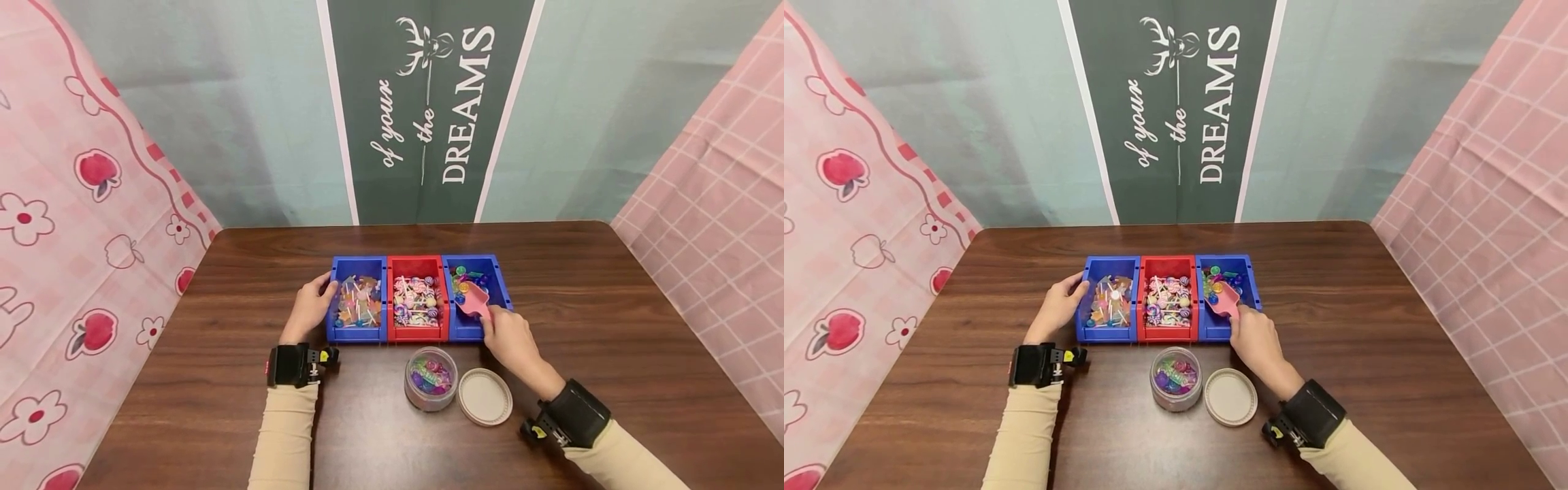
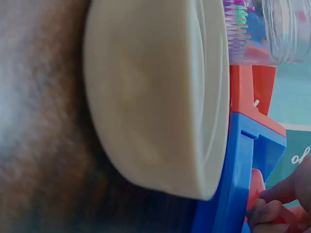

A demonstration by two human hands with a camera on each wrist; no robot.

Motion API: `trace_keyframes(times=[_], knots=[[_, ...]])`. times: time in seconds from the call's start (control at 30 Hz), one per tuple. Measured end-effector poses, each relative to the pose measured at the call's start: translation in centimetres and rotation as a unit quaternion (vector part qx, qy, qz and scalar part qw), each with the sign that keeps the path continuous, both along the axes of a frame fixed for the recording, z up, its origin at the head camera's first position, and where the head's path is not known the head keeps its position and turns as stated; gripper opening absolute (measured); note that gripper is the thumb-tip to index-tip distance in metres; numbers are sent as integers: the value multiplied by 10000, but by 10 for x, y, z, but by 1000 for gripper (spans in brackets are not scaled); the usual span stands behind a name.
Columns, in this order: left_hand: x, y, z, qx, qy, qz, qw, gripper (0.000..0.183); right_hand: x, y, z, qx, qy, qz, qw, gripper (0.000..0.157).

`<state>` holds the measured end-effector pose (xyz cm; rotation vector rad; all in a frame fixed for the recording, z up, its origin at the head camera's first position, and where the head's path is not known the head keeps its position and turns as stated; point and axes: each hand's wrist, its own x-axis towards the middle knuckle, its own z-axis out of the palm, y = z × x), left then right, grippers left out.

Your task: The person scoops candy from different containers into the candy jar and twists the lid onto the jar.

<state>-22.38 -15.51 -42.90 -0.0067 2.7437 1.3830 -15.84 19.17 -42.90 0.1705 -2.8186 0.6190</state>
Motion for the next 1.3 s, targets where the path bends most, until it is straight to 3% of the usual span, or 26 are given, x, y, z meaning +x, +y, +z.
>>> trace_keyframes(times=[0.2, 0.5, 0.73, 1.3], knots=[[0, 1, 0, 11, -31, -3, 10000, 49, 5, 1, -1, -240, 343, -108, 9991, 13], [0, 0, 0, 17, -24, 20, 10000, 49, 5, 1, -1, -436, 254, -180, 9986, 16], [0, 1, 1, 28, -22, 20, 10000, 49, 4, 1, -3, -733, 446, -269, 9960, 19], [0, 1, 2, 42, -94, 39, 9999, 49, 7, 8, -3, -807, 77, -390, 9959, 20]])
